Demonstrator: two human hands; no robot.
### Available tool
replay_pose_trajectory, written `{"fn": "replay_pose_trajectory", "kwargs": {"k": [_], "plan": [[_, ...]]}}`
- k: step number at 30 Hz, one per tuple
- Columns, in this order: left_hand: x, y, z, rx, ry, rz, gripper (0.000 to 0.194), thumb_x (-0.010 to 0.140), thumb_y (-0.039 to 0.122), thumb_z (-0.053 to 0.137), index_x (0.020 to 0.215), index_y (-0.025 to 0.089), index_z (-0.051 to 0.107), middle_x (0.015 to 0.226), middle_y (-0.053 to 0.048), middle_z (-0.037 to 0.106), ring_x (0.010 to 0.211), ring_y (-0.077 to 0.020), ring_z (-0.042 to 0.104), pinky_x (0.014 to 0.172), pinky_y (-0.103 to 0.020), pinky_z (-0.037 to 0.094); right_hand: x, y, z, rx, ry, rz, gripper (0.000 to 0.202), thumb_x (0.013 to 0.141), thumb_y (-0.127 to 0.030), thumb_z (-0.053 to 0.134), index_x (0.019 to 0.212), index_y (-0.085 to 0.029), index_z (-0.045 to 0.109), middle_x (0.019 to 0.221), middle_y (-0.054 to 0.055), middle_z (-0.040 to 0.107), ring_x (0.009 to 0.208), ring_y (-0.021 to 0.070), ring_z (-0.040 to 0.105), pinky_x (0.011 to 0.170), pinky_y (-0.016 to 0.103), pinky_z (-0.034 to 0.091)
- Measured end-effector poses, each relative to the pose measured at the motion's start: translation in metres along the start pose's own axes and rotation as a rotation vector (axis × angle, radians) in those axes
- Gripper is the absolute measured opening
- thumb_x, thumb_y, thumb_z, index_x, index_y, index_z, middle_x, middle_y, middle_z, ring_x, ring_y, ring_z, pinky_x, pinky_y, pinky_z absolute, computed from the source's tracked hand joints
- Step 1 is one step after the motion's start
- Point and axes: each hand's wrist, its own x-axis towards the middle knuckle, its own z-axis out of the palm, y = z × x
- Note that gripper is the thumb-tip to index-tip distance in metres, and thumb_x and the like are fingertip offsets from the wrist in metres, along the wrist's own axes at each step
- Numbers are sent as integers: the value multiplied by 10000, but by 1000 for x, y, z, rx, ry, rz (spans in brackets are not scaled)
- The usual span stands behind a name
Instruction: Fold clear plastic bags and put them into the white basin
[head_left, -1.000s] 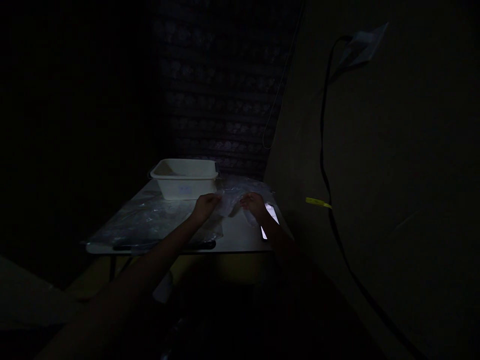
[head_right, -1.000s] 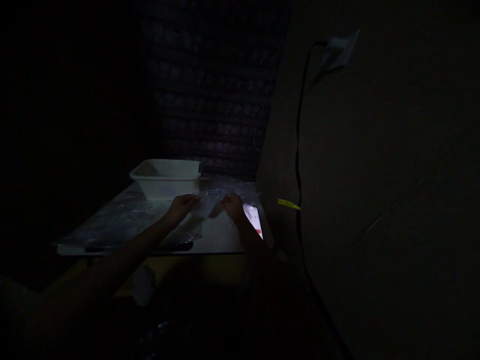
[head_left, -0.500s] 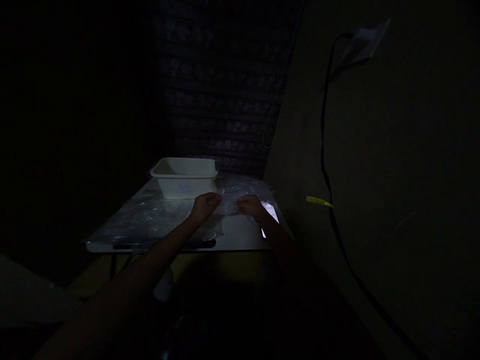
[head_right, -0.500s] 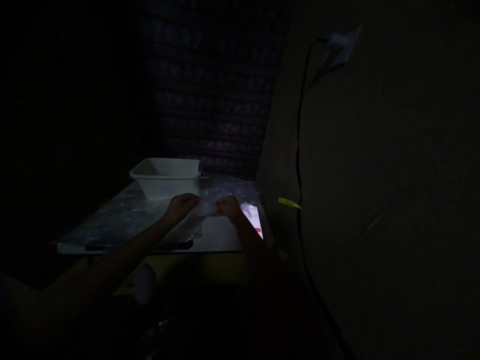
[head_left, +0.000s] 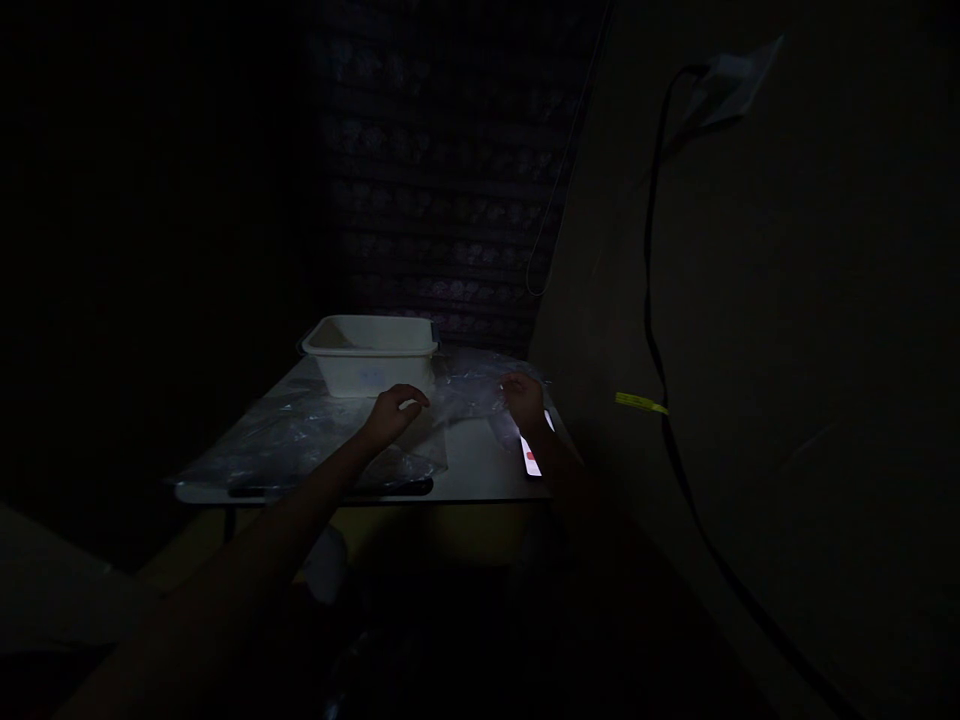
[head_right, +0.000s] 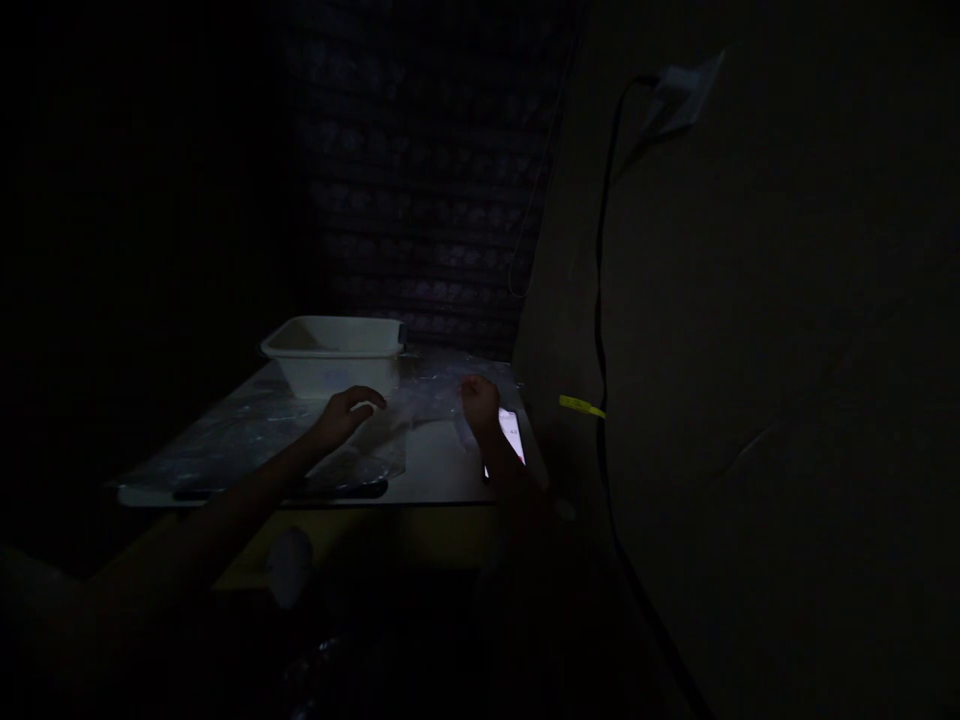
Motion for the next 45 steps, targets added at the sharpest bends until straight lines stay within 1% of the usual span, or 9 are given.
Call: {"fn": "replay_pose_trajectory", "kwargs": {"k": [2, 7, 12, 15, 19, 23, 32, 39, 45], "plan": [[0, 5, 1, 22, 35, 45, 263, 616, 272, 434, 826, 161, 546, 894, -54, 551, 869, -176, 484, 791, -304, 354, -3, -8, 2, -12, 57, -43, 91, 619, -203, 421, 603, -173, 506, 583, -4, 542, 590, 122, 521, 570, 234, 407], [3, 21, 18, 74, 57, 171, 590, 545, 369, 560, 1063, 123, 422, 1082, -109, 462, 996, -216, 398, 839, -334, 308, -11, -28, 15, -94, -53, -146, 113, 638, -235, 451, 624, -173, 545, 611, -2, 554, 589, 116, 506, 583, 233, 399], [7, 23, 22, -52, 47, 29, 246, 653, 327, 434, 740, 139, 567, 780, -65, 584, 793, -179, 512, 750, -292, 364, -19, -40, 21, -134, -135, -220, 147, 631, -253, 489, 726, -175, 571, 660, 1, 556, 601, 110, 491, 582, 223, 389], [9, 20, 11, -233, 90, -111, 235, 634, 350, 452, 634, 139, 555, 640, -34, 572, 654, -156, 526, 646, -268, 393, -21, -41, 19, -246, -173, -283, 175, 600, -227, 527, 758, -173, 578, 640, -3, 531, 587, 109, 468, 576, 227, 378], [10, 21, -2, -495, 105, -200, 228, 569, 357, 533, 586, 130, 537, 562, -5, 552, 573, -124, 517, 603, -251, 398, -20, -37, 17, -408, -213, -408, 58, 597, -174, 514, 600, -174, 572, 623, 2, 502, 630, 116, 451, 622, 235, 360], [8, 23, -10, -613, 79, -278, 269, 556, 390, 555, 582, 124, 526, 471, 18, 513, 468, -99, 489, 528, -243, 398, -17, -35, 17, -310, -168, -325, 98, 622, -195, 482, 545, -162, 533, 600, -3, 501, 628, 115, 463, 621, 233, 361], [7, 13, -25, -660, 208, -329, 310, 560, 429, 555, 583, 121, 531, 469, 32, 481, 435, -67, 443, 449, -197, 366, -17, -31, 14, -104, -250, -49, 73, 587, -195, 508, 523, -163, 524, 485, -35, 510, 490, 95, 474, 510, 219, 368], [4, 7, -28, -483, 196, -362, 309, 587, 428, 521, 543, 122, 531, 376, 50, 412, 338, -47, 336, 354, -180, 262, -13, -11, 4, -449, -259, -137, 103, 566, -119, 520, 533, -199, 576, 618, 2, 589, 667, 148, 533, 678, 285, 383], [4, 15, -22, -410, 78, -320, 290, 611, 426, 492, 546, 144, 516, 309, 71, 356, 278, -41, 271, 326, -177, 209, -29, -24, 18, -402, -355, -248, 486, 475, -293, 649, 946, -255, 535, 953, 24, 558, 908, 195, 478, 801, 336, 328]]}}
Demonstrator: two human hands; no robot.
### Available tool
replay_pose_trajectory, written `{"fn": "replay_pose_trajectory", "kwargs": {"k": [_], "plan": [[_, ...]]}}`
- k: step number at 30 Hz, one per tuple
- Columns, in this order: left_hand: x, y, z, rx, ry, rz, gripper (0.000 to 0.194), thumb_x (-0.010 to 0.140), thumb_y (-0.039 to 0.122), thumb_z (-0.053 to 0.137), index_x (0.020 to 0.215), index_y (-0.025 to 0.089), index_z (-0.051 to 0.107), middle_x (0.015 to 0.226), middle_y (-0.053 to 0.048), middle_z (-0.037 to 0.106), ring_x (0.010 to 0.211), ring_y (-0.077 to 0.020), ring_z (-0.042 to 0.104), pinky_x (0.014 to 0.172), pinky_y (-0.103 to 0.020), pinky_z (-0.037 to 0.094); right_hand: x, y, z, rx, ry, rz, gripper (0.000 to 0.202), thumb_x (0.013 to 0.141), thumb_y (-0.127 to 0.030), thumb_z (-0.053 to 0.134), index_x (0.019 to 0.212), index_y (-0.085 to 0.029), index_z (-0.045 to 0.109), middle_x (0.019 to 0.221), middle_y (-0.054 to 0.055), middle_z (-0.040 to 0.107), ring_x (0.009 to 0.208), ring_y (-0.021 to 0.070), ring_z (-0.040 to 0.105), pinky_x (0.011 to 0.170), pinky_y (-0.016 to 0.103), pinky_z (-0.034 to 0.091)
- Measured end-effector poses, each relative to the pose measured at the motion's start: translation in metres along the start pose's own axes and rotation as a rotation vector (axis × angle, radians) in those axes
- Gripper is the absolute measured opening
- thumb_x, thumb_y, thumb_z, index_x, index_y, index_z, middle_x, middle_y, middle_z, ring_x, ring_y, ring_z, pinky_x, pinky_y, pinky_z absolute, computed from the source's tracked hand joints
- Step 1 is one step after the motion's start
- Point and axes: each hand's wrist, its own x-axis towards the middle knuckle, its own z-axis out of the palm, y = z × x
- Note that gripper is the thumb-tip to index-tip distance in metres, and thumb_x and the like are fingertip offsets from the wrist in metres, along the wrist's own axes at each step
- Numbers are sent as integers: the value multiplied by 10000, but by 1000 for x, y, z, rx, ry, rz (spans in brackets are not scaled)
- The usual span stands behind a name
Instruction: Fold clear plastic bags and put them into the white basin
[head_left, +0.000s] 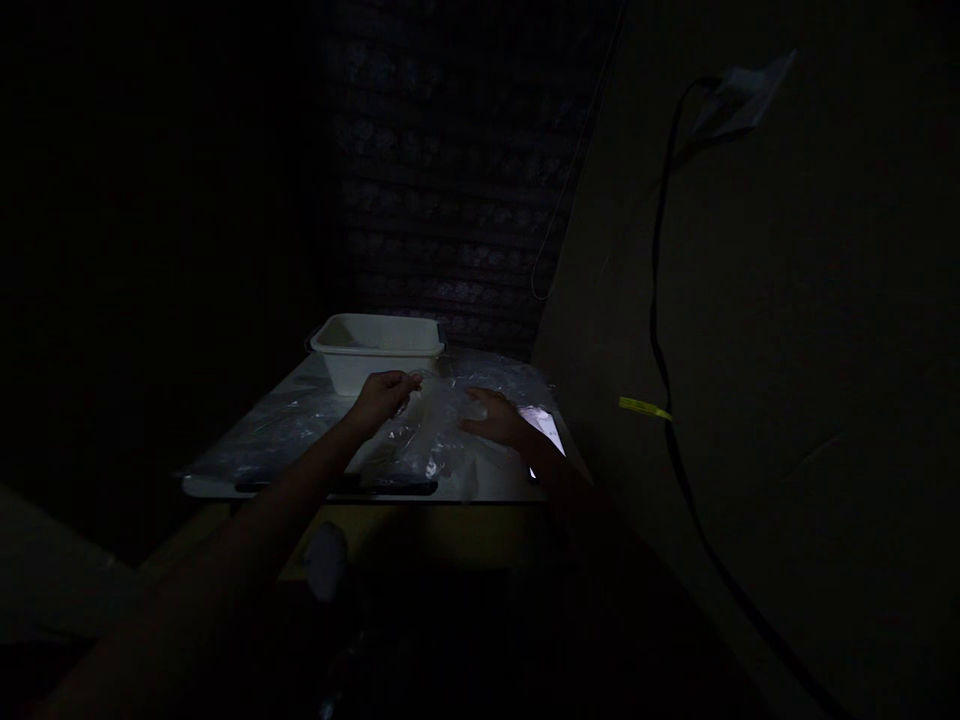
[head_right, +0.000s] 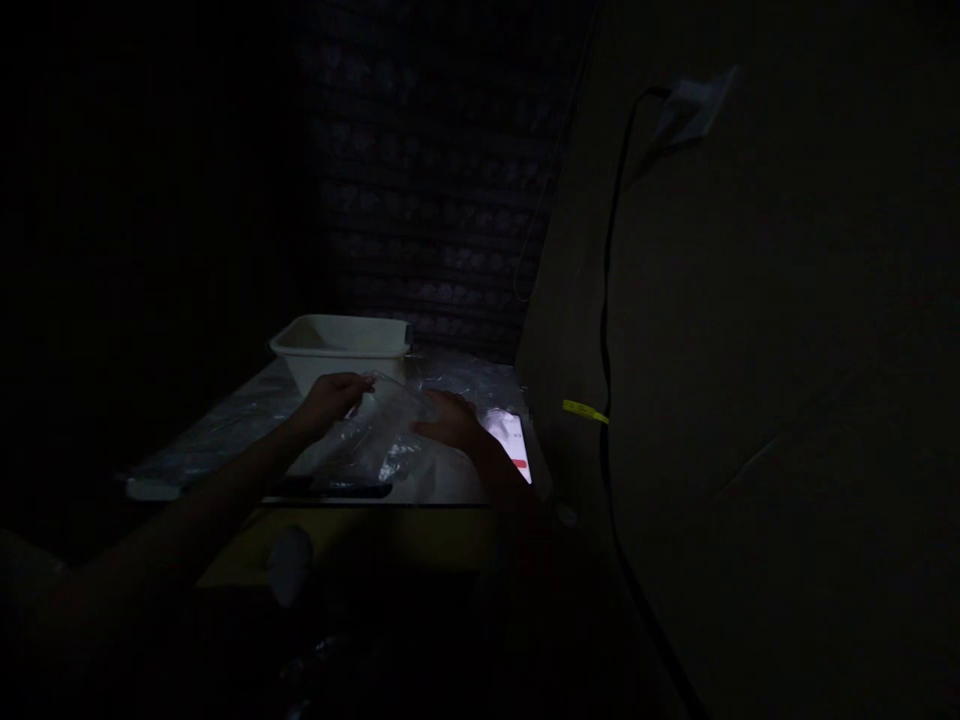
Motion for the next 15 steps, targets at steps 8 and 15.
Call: {"fn": "replay_pose_trajectory", "kwargs": {"k": [8, 15], "plan": [[-8, 10, 9, 14, -256, -8, 234, 506, 353, 606, 598, 145, 549, 389, 60, 445, 334, -48, 342, 348, -174, 242, 10, -21, 13, 146, -39, -37, 118, 616, -252, 507, 574, -166, 576, 585, -13, 559, 610, 113, 515, 599, 228, 381], [-4, -8, 0, 27, -441, -65, 150, 492, 273, 607, 542, 140, 561, 450, 31, 498, 427, -71, 430, 415, -182, 312, 13, -10, -6, 371, 168, 131, 112, 585, -168, 478, 483, -164, 526, 492, -33, 520, 536, 96, 498, 550, 210, 378]]}}
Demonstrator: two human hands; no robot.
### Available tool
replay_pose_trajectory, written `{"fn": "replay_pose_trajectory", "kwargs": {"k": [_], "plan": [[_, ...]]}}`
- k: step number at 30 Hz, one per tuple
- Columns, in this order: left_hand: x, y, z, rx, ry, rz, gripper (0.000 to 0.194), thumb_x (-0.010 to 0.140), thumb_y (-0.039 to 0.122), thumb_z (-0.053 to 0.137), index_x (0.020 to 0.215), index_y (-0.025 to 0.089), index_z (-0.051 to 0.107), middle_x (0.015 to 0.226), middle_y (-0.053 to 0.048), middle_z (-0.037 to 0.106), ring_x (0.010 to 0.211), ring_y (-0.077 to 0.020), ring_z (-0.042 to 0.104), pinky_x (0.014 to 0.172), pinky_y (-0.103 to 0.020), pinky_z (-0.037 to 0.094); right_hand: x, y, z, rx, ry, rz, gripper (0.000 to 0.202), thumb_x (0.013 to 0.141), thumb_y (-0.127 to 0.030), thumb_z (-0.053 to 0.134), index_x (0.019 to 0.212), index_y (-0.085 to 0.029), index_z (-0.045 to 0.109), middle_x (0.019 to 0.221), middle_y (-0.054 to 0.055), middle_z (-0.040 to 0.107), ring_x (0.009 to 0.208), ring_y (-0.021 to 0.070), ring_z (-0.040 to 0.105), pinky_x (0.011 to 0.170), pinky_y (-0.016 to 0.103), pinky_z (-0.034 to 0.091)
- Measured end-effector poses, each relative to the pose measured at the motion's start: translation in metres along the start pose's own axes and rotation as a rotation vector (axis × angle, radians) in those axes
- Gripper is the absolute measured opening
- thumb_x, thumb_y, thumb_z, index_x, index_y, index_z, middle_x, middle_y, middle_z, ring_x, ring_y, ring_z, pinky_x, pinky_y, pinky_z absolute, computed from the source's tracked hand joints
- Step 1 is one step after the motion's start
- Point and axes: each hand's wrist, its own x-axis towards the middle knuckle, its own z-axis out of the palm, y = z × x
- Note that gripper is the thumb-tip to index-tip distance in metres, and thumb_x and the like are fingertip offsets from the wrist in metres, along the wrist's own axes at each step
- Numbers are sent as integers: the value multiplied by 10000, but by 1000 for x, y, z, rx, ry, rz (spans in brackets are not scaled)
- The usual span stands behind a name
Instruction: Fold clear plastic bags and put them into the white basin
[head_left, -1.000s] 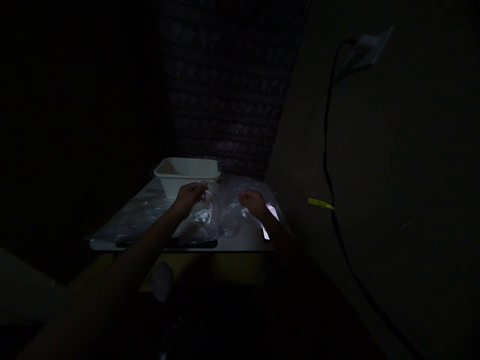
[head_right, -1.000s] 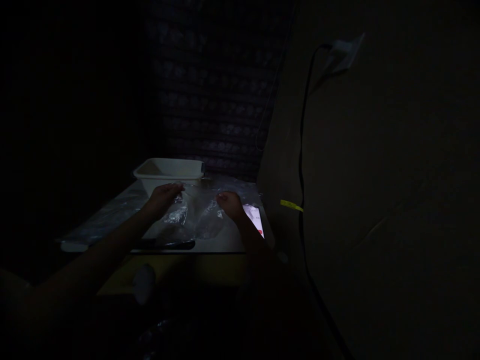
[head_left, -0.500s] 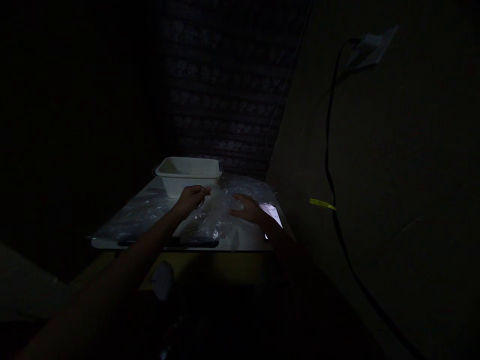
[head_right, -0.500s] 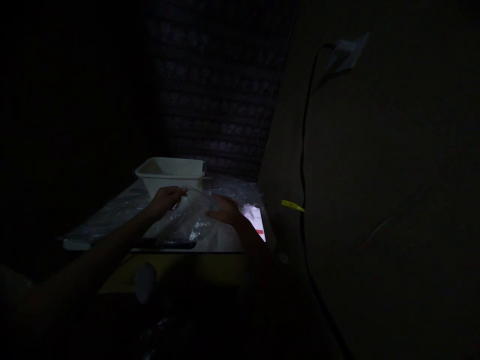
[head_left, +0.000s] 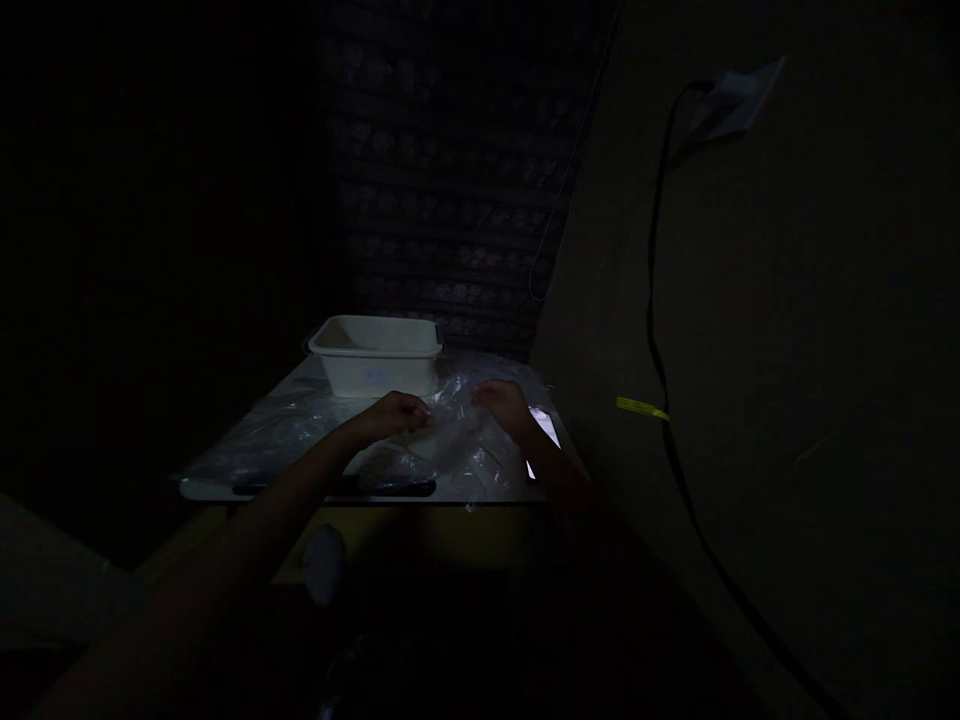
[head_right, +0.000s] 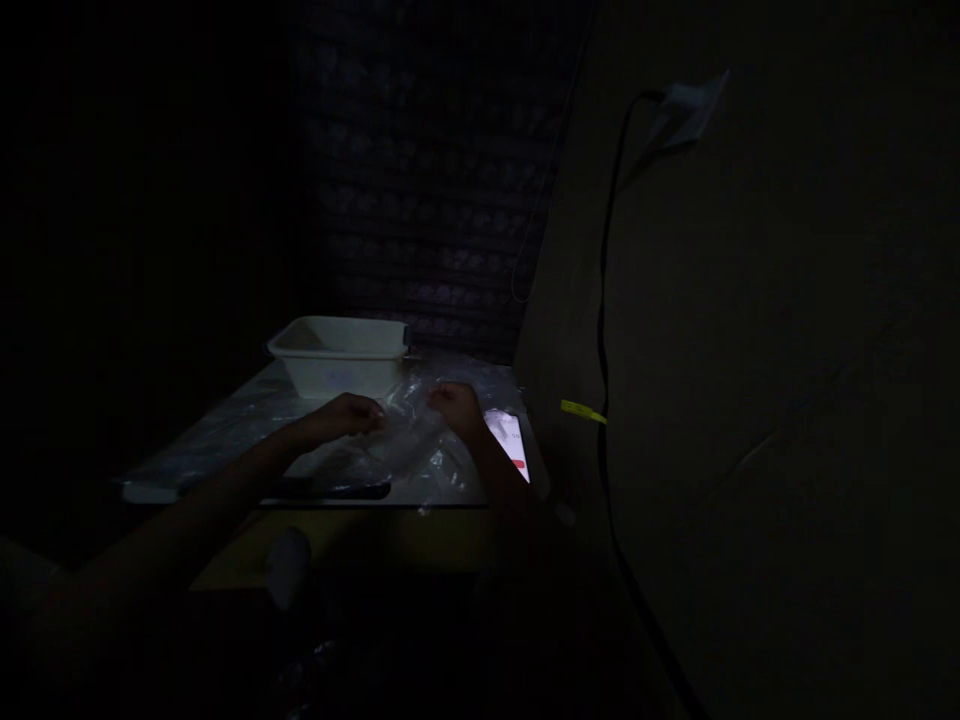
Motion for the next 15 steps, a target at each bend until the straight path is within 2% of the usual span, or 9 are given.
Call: {"fn": "replay_pose_trajectory", "kwargs": {"k": [3, 8, 11, 15], "plan": [[1, 0, -3, -115, 132, -46, 152, 544, 283, 564, 541, 133, 546, 432, 28, 482, 386, -60, 414, 375, -174, 283, 1, 2, -6, 45, 14, 46, 109, 576, -161, 475, 478, -164, 520, 476, -36, 511, 511, 91, 491, 533, 209, 376], [3, 4, -7, -399, 421, -29, 159, 527, 256, 560, 613, 126, 526, 585, 6, 546, 365, -42, 425, 370, -178, 302, 0, 2, -11, 73, 21, 86, 91, 568, -184, 491, 491, -155, 526, 455, -41, 498, 469, 79, 465, 496, 205, 361], [5, 4, -9, -452, 505, 10, 175, 527, 253, 575, 626, 124, 511, 584, 17, 530, 353, -22, 393, 355, -162, 281, -1, 0, -13, 112, -2, 121, 45, 533, -192, 533, 537, -151, 550, 496, -38, 523, 482, 77, 468, 484, 202, 360], [3, 5, -13, -466, 562, 46, 205, 553, 290, 585, 636, 127, 493, 563, 25, 517, 311, -1, 324, 322, -149, 214, -3, 2, -16, 161, -17, 188, 109, 496, -214, 568, 586, -152, 569, 553, -29, 546, 507, 82, 475, 459, 196, 353]]}}
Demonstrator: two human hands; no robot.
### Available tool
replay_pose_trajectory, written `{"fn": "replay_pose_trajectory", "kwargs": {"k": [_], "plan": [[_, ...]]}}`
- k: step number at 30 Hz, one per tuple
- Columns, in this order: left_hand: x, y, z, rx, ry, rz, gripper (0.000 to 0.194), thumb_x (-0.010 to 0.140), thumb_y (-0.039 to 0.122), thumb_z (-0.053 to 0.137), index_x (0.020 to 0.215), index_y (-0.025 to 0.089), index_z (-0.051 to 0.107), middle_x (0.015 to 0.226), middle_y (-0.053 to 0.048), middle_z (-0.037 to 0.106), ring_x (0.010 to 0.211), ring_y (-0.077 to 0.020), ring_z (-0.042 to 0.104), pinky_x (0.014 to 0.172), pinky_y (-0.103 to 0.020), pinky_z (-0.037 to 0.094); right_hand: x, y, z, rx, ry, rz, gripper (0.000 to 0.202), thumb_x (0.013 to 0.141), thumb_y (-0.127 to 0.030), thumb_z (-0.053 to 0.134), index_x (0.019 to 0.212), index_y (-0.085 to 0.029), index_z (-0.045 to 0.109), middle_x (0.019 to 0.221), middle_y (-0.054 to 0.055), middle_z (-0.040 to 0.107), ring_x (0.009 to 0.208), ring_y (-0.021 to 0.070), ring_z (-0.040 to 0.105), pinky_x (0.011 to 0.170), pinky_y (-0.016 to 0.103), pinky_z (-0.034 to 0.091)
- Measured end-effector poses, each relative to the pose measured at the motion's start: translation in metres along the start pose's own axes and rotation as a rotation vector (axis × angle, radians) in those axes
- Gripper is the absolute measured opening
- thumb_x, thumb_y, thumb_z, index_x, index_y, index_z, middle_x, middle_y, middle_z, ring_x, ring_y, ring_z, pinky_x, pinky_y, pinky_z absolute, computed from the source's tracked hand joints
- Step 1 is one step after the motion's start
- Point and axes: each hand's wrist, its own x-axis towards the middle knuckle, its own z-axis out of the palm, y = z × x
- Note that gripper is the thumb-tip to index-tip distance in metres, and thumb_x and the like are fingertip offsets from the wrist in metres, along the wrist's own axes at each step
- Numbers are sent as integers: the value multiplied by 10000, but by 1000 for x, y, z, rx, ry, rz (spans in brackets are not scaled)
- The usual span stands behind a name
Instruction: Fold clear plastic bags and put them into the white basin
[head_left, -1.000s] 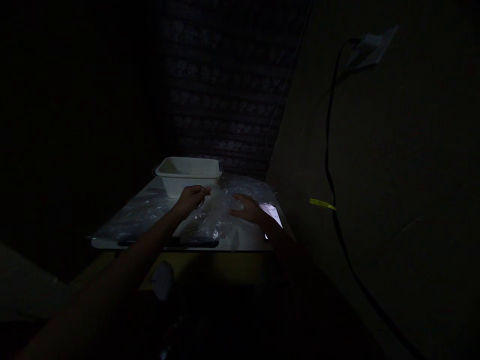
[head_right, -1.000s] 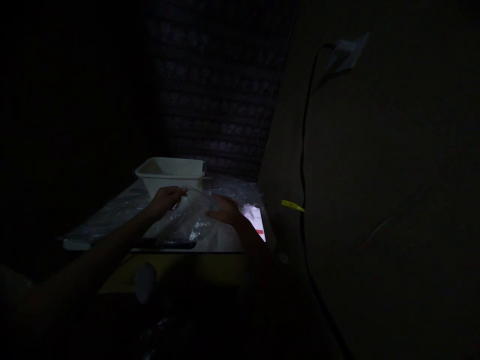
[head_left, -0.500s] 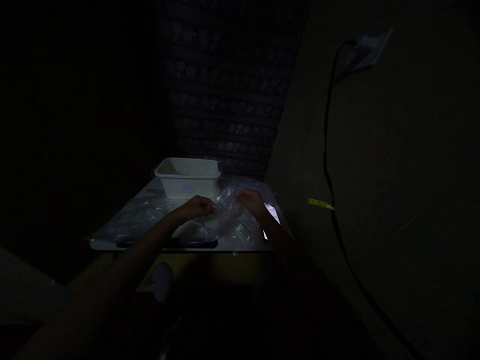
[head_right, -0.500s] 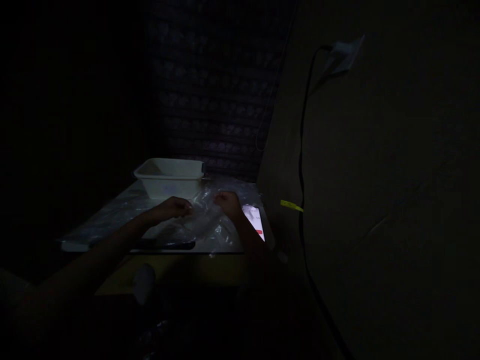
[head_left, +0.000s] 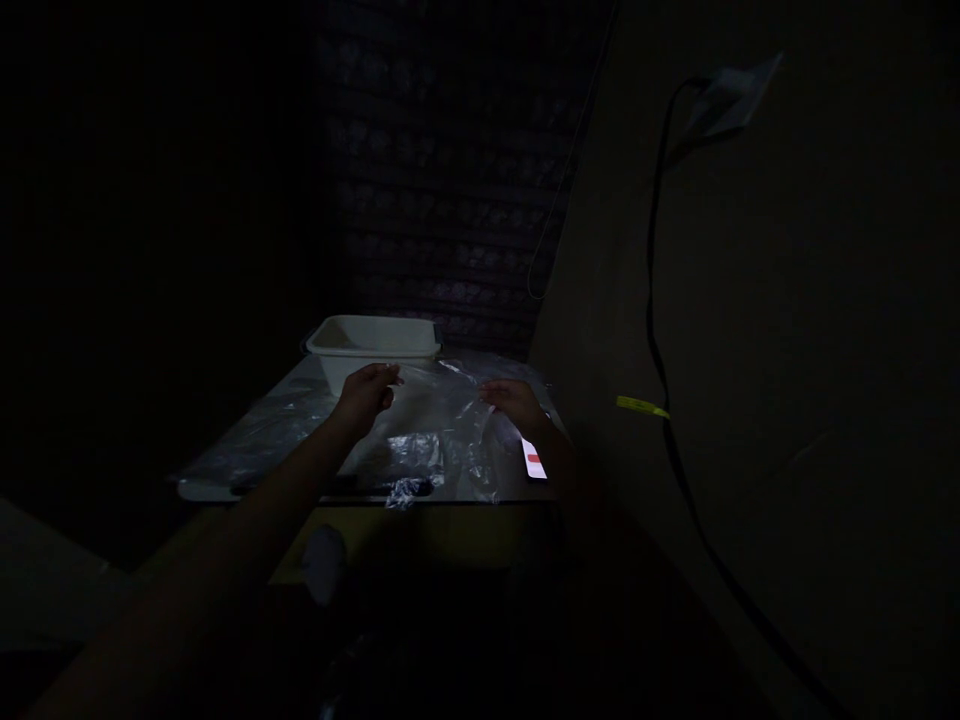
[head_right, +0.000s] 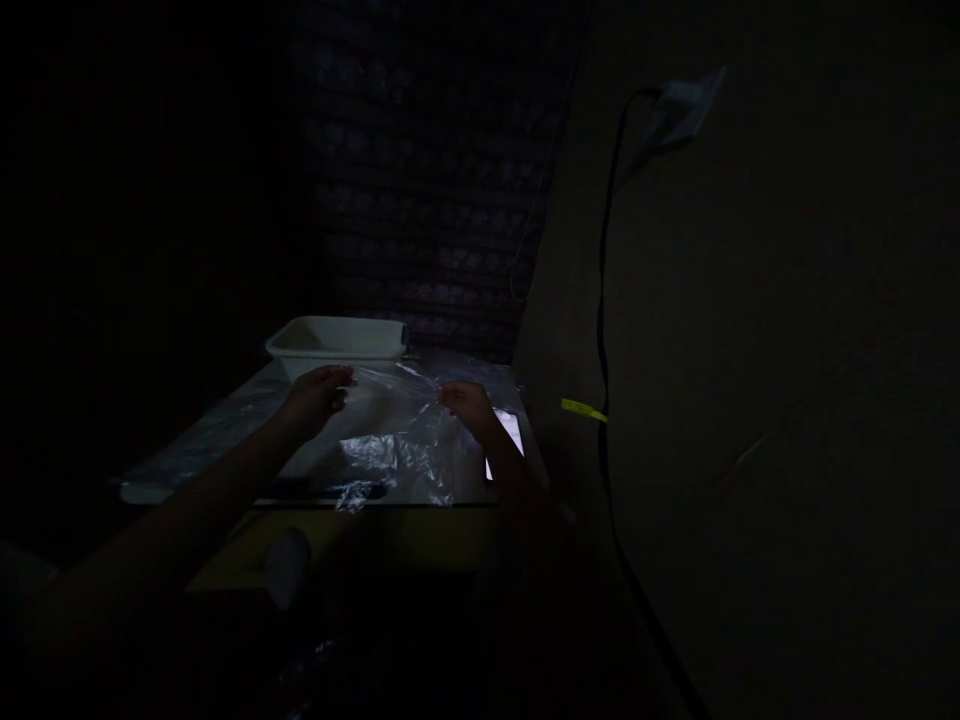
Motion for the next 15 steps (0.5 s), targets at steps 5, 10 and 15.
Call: {"fn": "replay_pose_trajectory", "kwargs": {"k": [5, 10, 15], "plan": [[-8, 3, -6, 159, -359, -191, 305, 568, 349, 589, 775, 133, 533, 711, -38, 587, 332, -8, 350, 338, -165, 253, 2, 6, -4, 107, 2, 46, 115, 510, -243, 555, 574, -148, 560, 539, -34, 523, 479, 65, 448, 455, 191, 344], [-11, -8, -5, 474, -564, -343, 220, 512, 282, 624, 637, 113, 558, 471, 18, 534, 325, -35, 381, 332, -161, 254, 3, 8, -8, 175, 25, 54, 134, 521, -276, 554, 569, -151, 542, 522, -43, 495, 478, 60, 436, 467, 190, 345], [-4, -17, -3, 300, -452, -308, 174, 585, 260, 545, 683, 139, 468, 641, -16, 596, 352, -57, 464, 342, -170, 301, -1, 8, -13, 88, 35, 85, 107, 528, -246, 544, 592, -160, 550, 512, -46, 501, 455, 57, 434, 451, 186, 339]]}}
